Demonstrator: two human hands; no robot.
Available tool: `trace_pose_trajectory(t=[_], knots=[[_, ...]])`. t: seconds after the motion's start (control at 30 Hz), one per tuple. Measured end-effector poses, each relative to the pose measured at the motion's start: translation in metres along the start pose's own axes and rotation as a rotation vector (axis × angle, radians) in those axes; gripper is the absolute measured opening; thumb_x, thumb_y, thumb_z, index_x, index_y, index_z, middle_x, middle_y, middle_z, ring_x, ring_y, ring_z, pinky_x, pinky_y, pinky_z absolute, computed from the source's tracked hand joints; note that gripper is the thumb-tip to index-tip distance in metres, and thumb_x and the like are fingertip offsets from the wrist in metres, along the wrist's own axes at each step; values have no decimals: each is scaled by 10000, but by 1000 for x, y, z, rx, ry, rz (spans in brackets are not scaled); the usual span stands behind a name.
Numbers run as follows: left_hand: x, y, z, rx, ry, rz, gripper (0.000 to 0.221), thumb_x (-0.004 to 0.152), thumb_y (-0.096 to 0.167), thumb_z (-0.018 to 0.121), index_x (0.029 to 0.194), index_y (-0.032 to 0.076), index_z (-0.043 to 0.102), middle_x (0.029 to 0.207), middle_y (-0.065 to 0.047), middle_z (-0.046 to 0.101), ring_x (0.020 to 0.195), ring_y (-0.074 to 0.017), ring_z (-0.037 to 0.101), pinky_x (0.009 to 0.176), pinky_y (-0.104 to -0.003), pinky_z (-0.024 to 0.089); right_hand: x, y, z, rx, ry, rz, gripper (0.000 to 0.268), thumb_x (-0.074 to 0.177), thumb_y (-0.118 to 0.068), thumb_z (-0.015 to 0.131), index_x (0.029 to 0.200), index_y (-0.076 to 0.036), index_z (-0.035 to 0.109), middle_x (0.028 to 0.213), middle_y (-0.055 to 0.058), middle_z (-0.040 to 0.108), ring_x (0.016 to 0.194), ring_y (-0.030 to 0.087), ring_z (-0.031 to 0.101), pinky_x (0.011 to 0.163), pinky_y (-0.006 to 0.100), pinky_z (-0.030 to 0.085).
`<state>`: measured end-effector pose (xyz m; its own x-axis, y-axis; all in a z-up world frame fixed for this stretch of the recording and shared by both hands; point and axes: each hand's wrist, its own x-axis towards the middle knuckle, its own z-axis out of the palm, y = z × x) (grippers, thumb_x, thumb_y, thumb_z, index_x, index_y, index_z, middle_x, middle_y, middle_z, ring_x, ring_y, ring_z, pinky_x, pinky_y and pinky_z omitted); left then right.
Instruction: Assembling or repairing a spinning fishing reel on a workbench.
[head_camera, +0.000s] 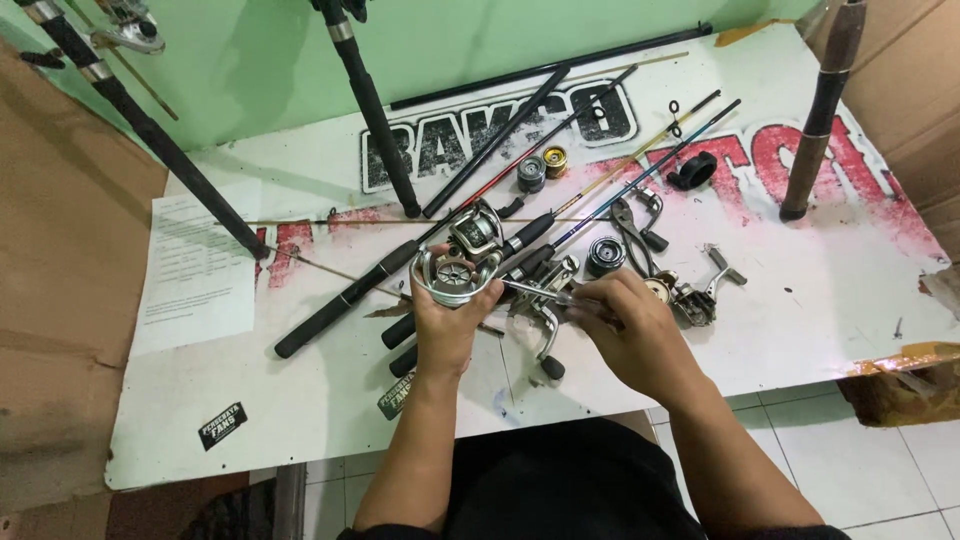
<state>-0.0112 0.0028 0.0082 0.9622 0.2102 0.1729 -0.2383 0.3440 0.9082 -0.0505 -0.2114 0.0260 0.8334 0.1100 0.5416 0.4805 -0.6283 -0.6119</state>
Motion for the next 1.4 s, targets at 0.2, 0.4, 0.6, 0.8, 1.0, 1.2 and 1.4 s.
trace_pose_trajectory(t=[0.2,0.4,0.6,0.8,1.0,1.2,1.4], knots=[[0,3,1,1,9,5,753,715,-21,900,1308,39,440,996,-117,574,898,-137,637,784,-266,615,4,-11,-6,25,-34,20,130,940,-140,722,1065,-150,755,862,40,699,732,261,710,664,348,571],[0,-3,-2,10,10,34,744,707,-46,900,1293,27,447,973,-119,579,877,-141,646,769,-271,618,2,-5,-2,18,-1,4,268,830,-81,808,1078,-147,731,915,44,679,762,273,688,677,367,560],[0,-9,-5,-13,13,33,731,712,-47,895,1285,31,448,987,-111,574,883,-128,632,785,-255,601,6,-16,-11,49,-58,-15,77,945,-127,702,1003,-110,750,754,74,672,663,282,680,618,361,559],[-1,-6,-2,-13,-12,13,737,711,-39,890,1287,7,432,994,-127,554,894,-156,616,775,-288,611,4,-7,1,84,3,-72,251,844,-158,834,1038,-111,682,841,58,626,748,287,662,660,359,550],[-1,-13,-6,26,-23,8,714,713,-18,912,1250,28,445,976,-111,574,886,-127,591,786,-284,556,6,-13,-1,107,27,-55,126,879,-134,799,989,-107,744,780,55,649,674,251,657,630,332,534],[-5,-8,-7,34,-38,8,653,757,12,892,1231,28,443,980,-117,569,897,-132,567,770,-308,531,3,-9,2,184,14,28,79,939,-182,740,939,-110,772,657,71,646,576,263,635,563,349,507],[-3,-2,-6,-23,-23,9,691,735,-18,892,1251,30,436,980,-114,590,892,-128,601,773,-286,554,7,-23,5,168,49,-54,222,830,-134,831,1029,-78,751,772,86,681,654,283,659,621,368,537]])
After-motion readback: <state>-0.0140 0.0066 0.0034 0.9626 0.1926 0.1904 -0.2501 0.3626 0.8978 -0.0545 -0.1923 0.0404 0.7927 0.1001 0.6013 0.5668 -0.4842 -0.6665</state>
